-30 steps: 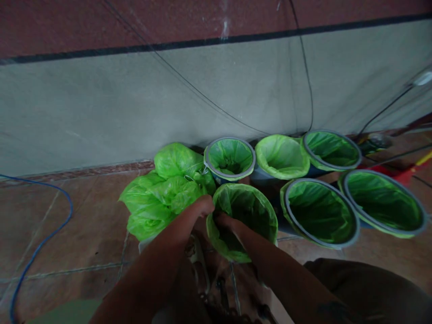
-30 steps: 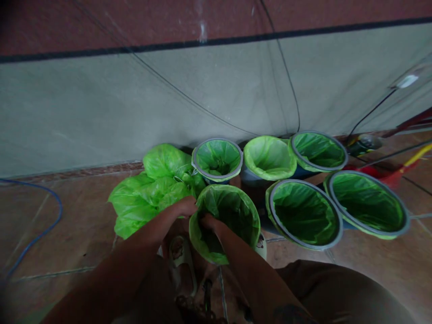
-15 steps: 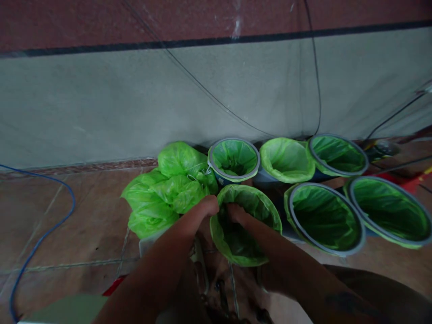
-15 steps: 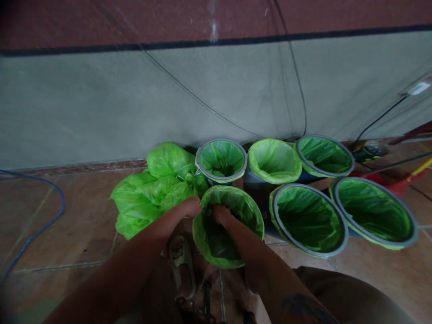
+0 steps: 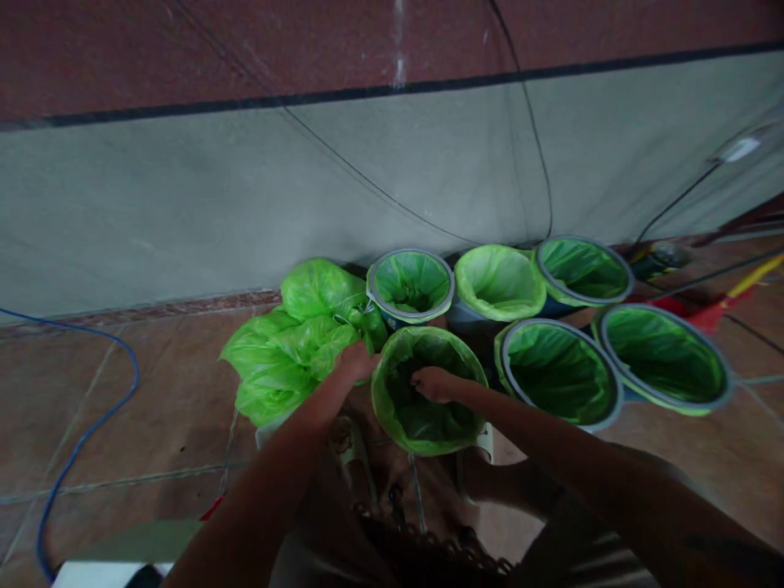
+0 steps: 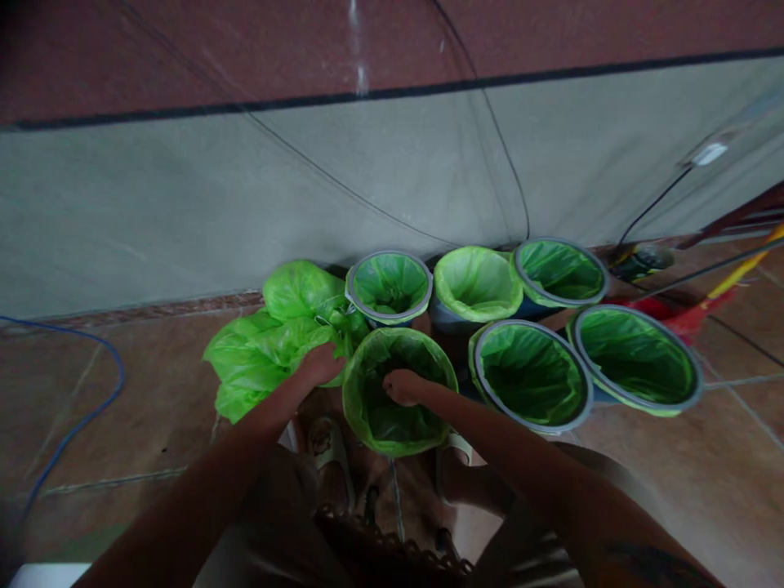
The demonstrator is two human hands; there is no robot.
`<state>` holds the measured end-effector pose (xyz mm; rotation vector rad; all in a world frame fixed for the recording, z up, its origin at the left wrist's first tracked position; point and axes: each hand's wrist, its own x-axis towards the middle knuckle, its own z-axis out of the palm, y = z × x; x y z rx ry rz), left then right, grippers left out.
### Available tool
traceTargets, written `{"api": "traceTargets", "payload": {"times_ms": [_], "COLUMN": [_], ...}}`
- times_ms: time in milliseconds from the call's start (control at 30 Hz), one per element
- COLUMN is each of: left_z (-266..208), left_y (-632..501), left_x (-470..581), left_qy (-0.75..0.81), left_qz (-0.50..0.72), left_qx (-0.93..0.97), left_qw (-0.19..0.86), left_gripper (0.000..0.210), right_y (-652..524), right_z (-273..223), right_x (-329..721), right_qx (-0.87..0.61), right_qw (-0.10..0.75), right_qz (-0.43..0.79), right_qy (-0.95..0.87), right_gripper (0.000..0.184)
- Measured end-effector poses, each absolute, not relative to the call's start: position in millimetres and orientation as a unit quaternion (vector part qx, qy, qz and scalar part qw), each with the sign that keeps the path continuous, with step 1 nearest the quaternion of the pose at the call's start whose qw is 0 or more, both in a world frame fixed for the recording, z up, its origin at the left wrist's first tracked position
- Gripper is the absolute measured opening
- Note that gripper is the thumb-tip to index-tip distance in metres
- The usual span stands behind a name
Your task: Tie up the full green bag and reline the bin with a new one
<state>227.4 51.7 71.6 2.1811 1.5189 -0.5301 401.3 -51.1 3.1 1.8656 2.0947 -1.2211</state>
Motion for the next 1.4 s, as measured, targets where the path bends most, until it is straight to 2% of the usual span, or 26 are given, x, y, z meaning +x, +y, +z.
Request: {"api": "traceTargets", "payload": {"times_ms": [133,367,567,833,967,1167,1400], "left_z": [91.6,84.0,75.5,61.7,56.0,41.8,38.9], "left_y": [14.7,-79.8,-95.5,-98.6,-100.2,-96.3,-99.6], "left_x": [212.5,208.5,212.0,211.9,211.0,203.8,207.3], "left_qy": [0.574,0.521,0.426,0.402,0.405,0.413,0.405], "left_qz": [-0.206,-0.171,-0.166,-0.207,-0.216,-0.216,-0.220], "left_qx": [0.771,0.792,0.859,0.869,0.867,0.868,0.874], "left_qw": [0.185,0.268,0.232,0.199,0.195,0.174,0.156], "left_gripper": [0.033,0.032,0.035,0.035,0.037,0.039,0.036], "right_y": [-69.9,-109.7,-159.9,-180.4,-176.9,-176.4,-173.2], "right_z": [26.2,56.8,74.3,52.7,35.7,29.5,31.0], "right_x": [394.2,384.5,383.7,370.6,373.4,382.5,370.9], "right_qx": [0.592,0.622,0.653,0.671,0.706,0.743,0.717], "right_qw": [0.018,-0.024,-0.021,-0.058,-0.030,0.009,-0.033], "right_qz": [-0.421,-0.374,-0.307,-0.297,-0.312,-0.272,-0.310], "right_qy": [0.688,0.687,0.692,0.677,0.635,0.612,0.624], "right_gripper": [0.027,0.028,0.026,0.028,0.025,0.026,0.034]}}
